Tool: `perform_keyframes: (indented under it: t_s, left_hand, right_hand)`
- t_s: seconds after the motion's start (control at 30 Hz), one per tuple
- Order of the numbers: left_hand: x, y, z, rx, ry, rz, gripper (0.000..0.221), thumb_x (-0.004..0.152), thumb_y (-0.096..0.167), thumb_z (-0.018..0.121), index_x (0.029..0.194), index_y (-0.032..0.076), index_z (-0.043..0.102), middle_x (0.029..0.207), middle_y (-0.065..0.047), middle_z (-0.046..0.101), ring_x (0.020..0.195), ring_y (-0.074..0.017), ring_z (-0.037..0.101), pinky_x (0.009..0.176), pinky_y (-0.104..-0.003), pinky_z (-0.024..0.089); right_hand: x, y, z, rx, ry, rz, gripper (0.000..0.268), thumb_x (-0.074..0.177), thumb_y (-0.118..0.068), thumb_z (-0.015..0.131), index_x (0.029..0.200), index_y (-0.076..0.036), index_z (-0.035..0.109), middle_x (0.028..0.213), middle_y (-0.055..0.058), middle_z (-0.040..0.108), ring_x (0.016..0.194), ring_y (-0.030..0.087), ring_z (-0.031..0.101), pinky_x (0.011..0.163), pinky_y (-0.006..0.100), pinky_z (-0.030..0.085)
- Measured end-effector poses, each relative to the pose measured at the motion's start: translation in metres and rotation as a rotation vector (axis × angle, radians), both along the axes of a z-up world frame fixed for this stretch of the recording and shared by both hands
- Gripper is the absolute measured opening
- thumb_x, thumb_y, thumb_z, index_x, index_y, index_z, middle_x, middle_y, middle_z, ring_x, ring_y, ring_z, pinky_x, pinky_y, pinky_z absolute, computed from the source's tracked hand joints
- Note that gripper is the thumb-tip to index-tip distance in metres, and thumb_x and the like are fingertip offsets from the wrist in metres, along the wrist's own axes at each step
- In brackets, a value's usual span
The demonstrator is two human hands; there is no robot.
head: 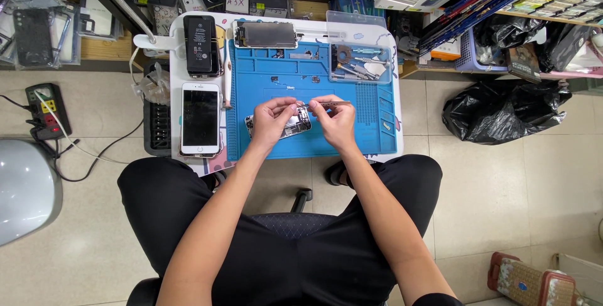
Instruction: The person disassembles a smartphone on a blue mat, using a screwdriver and tweezers to remove screws and internal components. They lift the screen assembly, disconnect cables, and place parts on the mat. The person continues to remove screws and small parts from the phone chassis throughout the clip.
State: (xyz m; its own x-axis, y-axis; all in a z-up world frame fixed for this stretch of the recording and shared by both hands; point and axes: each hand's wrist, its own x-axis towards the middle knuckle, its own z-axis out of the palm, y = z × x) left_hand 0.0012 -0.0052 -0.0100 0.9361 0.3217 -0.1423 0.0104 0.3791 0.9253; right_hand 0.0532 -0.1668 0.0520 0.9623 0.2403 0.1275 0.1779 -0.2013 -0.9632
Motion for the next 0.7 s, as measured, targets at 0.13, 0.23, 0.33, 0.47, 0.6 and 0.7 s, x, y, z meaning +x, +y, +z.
perform_keyframes:
  t_s: [0.13,0.23,0.33,0.47,0.6,0.7]
  left_hand:
    - [0.0,0.001,0.003,-0.006,-0.006,0.002,0.024,0.092,0.006,0.08,0.116,0.005,0.078,0.104,-0.013,0.082,0.086,-0.0145,0.08,0.084,-0.025,0.063]
    - [-0.001,0.002,0.012,-0.01,-0.007,0.008,0.029,0.091,0.007,0.082,0.12,0.004,0.076,0.106,-0.016,0.081,0.087,-0.0154,0.08,0.086,-0.026,0.064]
    - [-0.001,0.005,0.014,0.004,-0.02,0.021,0.031,0.09,0.007,0.083,0.121,0.004,0.075,0.106,-0.017,0.081,0.089,-0.0175,0.081,0.087,-0.027,0.064]
    - [0.0,-0.005,-0.011,0.016,0.094,-0.063,0.034,0.091,0.013,0.085,0.122,0.004,0.075,0.108,-0.015,0.081,0.091,-0.0149,0.08,0.087,-0.026,0.064]
    - [0.0,-0.022,-0.031,-0.072,0.141,-0.153,0.051,0.09,0.021,0.088,0.134,0.002,0.07,0.116,-0.018,0.078,0.1,-0.0193,0.078,0.091,-0.032,0.064]
    - [0.004,-0.026,-0.042,-0.079,0.155,-0.161,0.057,0.095,0.031,0.086,0.141,0.003,0.066,0.121,-0.018,0.077,0.104,-0.0176,0.076,0.089,-0.034,0.063]
  right_hand:
    - [0.002,-0.001,-0.005,0.024,0.035,0.006,0.009,0.096,-0.011,0.08,0.095,-0.002,0.08,0.077,0.014,0.078,0.069,0.017,0.075,0.061,0.028,0.064]
    - [0.003,0.001,-0.011,0.121,0.16,-0.016,0.012,0.099,-0.013,0.077,0.097,-0.001,0.077,0.078,0.014,0.078,0.069,0.016,0.075,0.062,0.028,0.065]
    - [0.003,0.005,-0.011,0.21,0.315,-0.057,0.015,0.1,-0.016,0.075,0.101,-0.001,0.073,0.083,0.011,0.078,0.072,0.014,0.076,0.063,0.024,0.065]
    - [0.013,0.013,-0.02,0.209,0.381,-0.08,0.02,0.098,-0.019,0.08,0.104,0.0,0.075,0.086,0.015,0.08,0.071,0.016,0.078,0.062,0.026,0.066]
    - [0.022,0.035,-0.016,0.201,0.402,-0.109,0.024,0.096,-0.02,0.081,0.104,0.002,0.074,0.086,0.015,0.08,0.066,0.015,0.077,0.058,0.025,0.065]
    - [0.028,0.058,-0.014,0.112,0.334,-0.144,0.02,0.096,-0.019,0.081,0.098,0.001,0.077,0.08,0.014,0.079,0.054,0.012,0.07,0.046,0.026,0.06]
